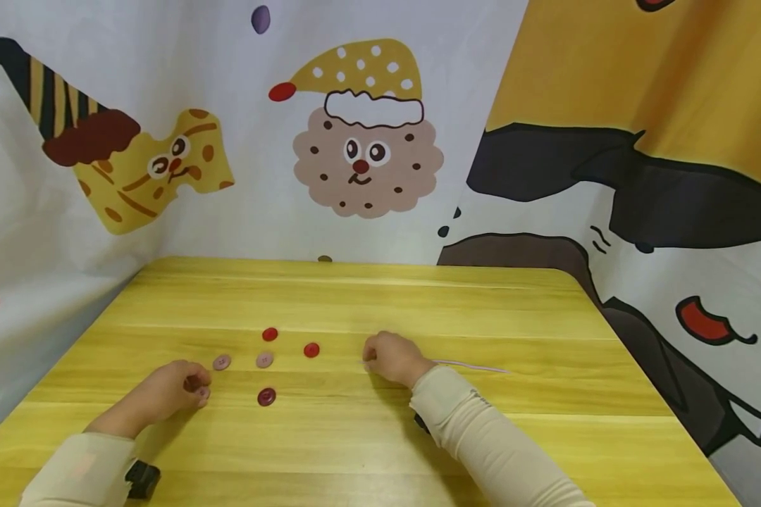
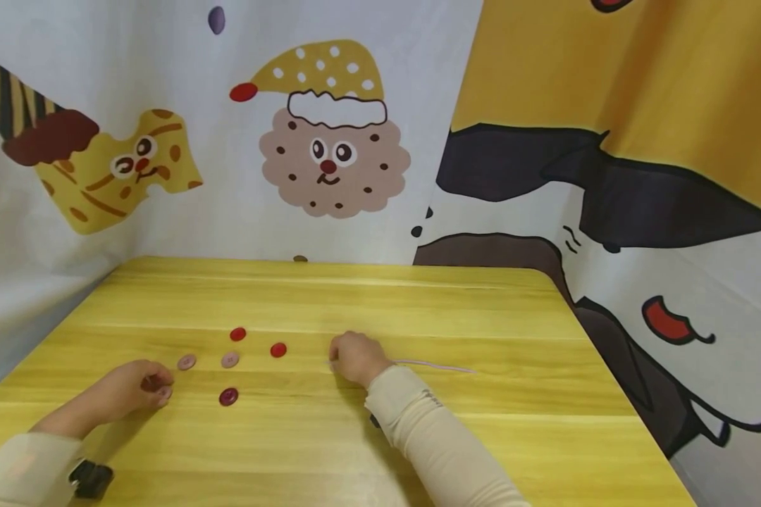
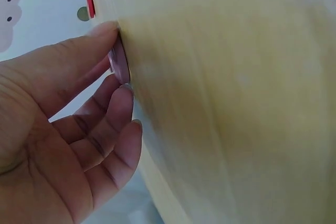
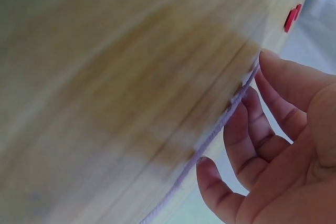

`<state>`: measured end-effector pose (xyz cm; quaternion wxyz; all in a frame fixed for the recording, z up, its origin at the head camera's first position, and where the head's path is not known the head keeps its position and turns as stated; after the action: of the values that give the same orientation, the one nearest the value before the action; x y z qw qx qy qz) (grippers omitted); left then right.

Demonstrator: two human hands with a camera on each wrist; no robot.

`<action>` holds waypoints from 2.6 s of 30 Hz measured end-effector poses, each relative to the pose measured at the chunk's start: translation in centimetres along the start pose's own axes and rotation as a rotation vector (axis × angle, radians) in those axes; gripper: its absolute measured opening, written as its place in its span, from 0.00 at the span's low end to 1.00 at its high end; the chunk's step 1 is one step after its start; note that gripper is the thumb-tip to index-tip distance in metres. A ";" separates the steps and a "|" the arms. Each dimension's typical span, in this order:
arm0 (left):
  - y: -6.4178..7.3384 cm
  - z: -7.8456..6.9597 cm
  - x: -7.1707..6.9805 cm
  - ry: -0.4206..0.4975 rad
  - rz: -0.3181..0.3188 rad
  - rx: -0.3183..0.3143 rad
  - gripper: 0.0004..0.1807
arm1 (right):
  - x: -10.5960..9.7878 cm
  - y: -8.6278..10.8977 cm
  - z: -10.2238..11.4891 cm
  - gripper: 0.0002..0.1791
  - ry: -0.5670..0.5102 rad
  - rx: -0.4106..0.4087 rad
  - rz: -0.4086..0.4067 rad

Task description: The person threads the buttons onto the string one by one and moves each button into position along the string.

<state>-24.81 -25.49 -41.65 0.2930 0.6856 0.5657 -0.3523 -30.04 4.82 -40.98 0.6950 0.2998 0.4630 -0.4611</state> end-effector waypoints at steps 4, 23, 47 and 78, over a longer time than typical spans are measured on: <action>0.1 -0.3 -0.1 -0.013 -0.010 0.004 0.06 | 0.0 -0.1 0.0 0.02 0.011 -0.007 -0.007; 0.2 -0.5 -0.1 -0.021 -0.038 -0.012 0.06 | 0.1 -0.1 0.6 0.06 0.049 -0.041 0.004; 0.0 -1.8 -1.3 0.079 -0.125 -0.026 0.06 | -0.3 0.2 0.2 0.04 -0.113 -0.077 -0.006; -2.2 -7.8 0.0 0.342 -0.270 0.000 0.15 | -1.5 0.8 -0.6 0.03 -0.183 -0.043 -0.062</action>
<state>-25.75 -18.82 -37.07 0.1431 0.6533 0.6939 -0.2669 -29.73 6.17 -39.86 0.7262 0.2270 0.4165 -0.4977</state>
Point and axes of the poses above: each hand's wrist, its own y-axis away from the middle knuckle, its own x-axis out of the palm, z = x × y, the point moved 10 cm from there along -y, towards the middle knuckle, and after that the axes turned 9 degrees about -z, right-handed, at the moved point
